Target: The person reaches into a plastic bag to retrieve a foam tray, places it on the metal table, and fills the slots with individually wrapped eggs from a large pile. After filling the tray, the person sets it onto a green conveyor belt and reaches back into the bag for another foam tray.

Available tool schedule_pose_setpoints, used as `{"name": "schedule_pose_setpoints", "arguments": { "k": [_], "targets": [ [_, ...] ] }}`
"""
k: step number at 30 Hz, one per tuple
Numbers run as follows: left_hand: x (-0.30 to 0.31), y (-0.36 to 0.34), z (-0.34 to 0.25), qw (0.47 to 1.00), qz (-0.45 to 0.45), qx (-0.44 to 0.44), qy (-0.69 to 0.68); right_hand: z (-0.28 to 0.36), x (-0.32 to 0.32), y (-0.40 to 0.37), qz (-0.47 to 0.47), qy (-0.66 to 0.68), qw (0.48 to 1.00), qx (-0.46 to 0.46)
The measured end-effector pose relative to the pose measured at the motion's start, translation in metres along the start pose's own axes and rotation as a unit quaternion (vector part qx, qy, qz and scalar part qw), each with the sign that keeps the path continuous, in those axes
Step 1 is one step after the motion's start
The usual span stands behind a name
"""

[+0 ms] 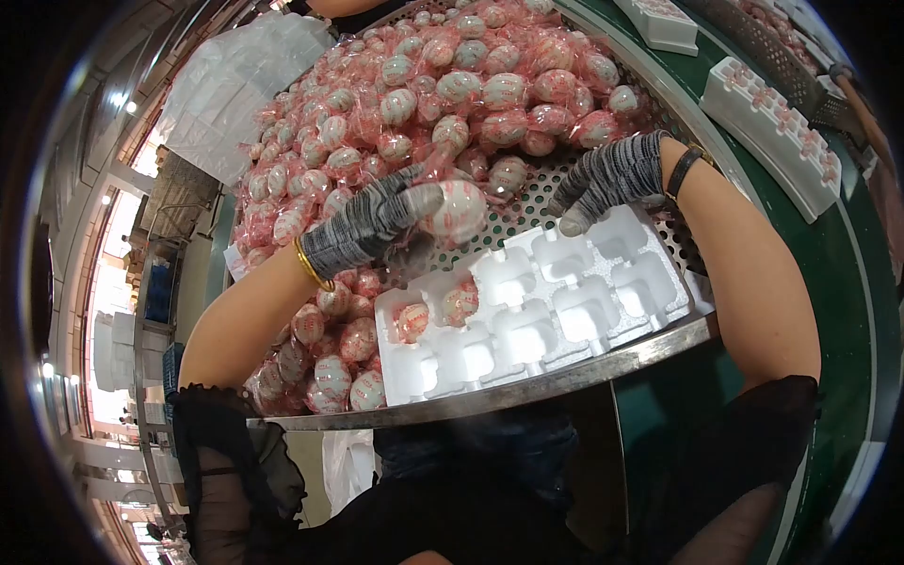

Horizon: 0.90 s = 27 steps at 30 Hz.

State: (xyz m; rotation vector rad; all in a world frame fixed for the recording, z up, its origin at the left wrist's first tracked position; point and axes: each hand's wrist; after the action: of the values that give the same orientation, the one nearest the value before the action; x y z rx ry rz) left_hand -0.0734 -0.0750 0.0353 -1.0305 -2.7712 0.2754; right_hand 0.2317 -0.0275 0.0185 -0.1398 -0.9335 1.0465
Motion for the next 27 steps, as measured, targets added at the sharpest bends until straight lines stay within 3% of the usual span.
{"name": "schedule_pose_setpoints", "arguments": {
  "k": [2, 4, 5, 8, 11, 12, 15, 17, 19, 20, 22, 23, 25, 27],
  "targets": [
    [-0.020, -0.016, -0.037, 0.996, 0.064, 0.038, -0.046, 0.005, -0.001, -0.002, -0.008, -0.016, 1.000, 0.003],
    [-0.040, -0.017, -0.032, 0.999, -0.012, 0.020, 0.034, 0.004, 0.001, -0.003, -0.002, 0.035, 0.999, 0.032],
    [-0.050, -0.018, -0.030, 0.996, -0.050, 0.015, 0.075, 0.006, 0.001, -0.003, -0.037, 0.083, 0.992, 0.084],
    [-0.047, -0.023, -0.016, 1.000, -0.021, 0.009, 0.012, 0.030, -0.013, -0.005, -0.134, 0.196, 0.941, 0.240],
    [-0.036, -0.031, 0.006, 0.998, -0.050, 0.036, 0.001, 0.067, -0.017, -0.017, -0.128, 0.018, 0.954, 0.272],
    [-0.035, -0.036, 0.013, 0.996, -0.070, 0.042, -0.024, 0.068, -0.026, -0.011, -0.136, 0.068, 0.947, 0.284],
    [-0.039, -0.056, 0.018, 0.979, -0.091, 0.056, -0.173, 0.093, -0.032, -0.025, -0.076, 0.240, 0.955, 0.157],
    [-0.044, -0.071, 0.003, 0.974, -0.095, 0.071, -0.192, 0.097, -0.039, -0.025, -0.079, 0.267, 0.945, 0.170],
    [-0.040, -0.076, 0.009, 0.986, -0.140, -0.072, 0.044, 0.101, -0.050, -0.025, -0.088, 0.301, 0.934, 0.174],
    [-0.037, -0.072, 0.018, 0.917, -0.174, -0.217, 0.286, 0.112, -0.054, -0.031, -0.092, 0.316, 0.928, 0.175],
    [-0.039, -0.071, 0.020, 0.871, -0.209, -0.277, 0.348, 0.132, -0.071, -0.038, -0.185, 0.283, 0.924, 0.178],
    [-0.045, -0.074, 0.014, 0.940, -0.212, -0.199, 0.178, 0.139, -0.078, -0.040, -0.240, 0.245, 0.924, 0.172],
    [-0.055, -0.083, 0.004, 0.981, -0.173, -0.092, 0.014, 0.136, -0.082, -0.036, -0.297, 0.201, 0.919, 0.166],
    [-0.064, -0.098, 0.008, 0.992, -0.109, -0.049, 0.037, 0.124, -0.076, -0.042, -0.292, 0.302, 0.889, 0.183]
  ]
}}
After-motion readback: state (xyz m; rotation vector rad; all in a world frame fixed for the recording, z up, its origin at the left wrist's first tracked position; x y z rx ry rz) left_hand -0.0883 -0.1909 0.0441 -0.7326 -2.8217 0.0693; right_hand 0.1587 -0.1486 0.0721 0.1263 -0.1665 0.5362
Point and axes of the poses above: each hand's wrist, its own y-axis towards the middle knuckle, its own x-axis out of the back of the hand, z = x × y, and after that the axes turned 1 degree about -z, right-handed
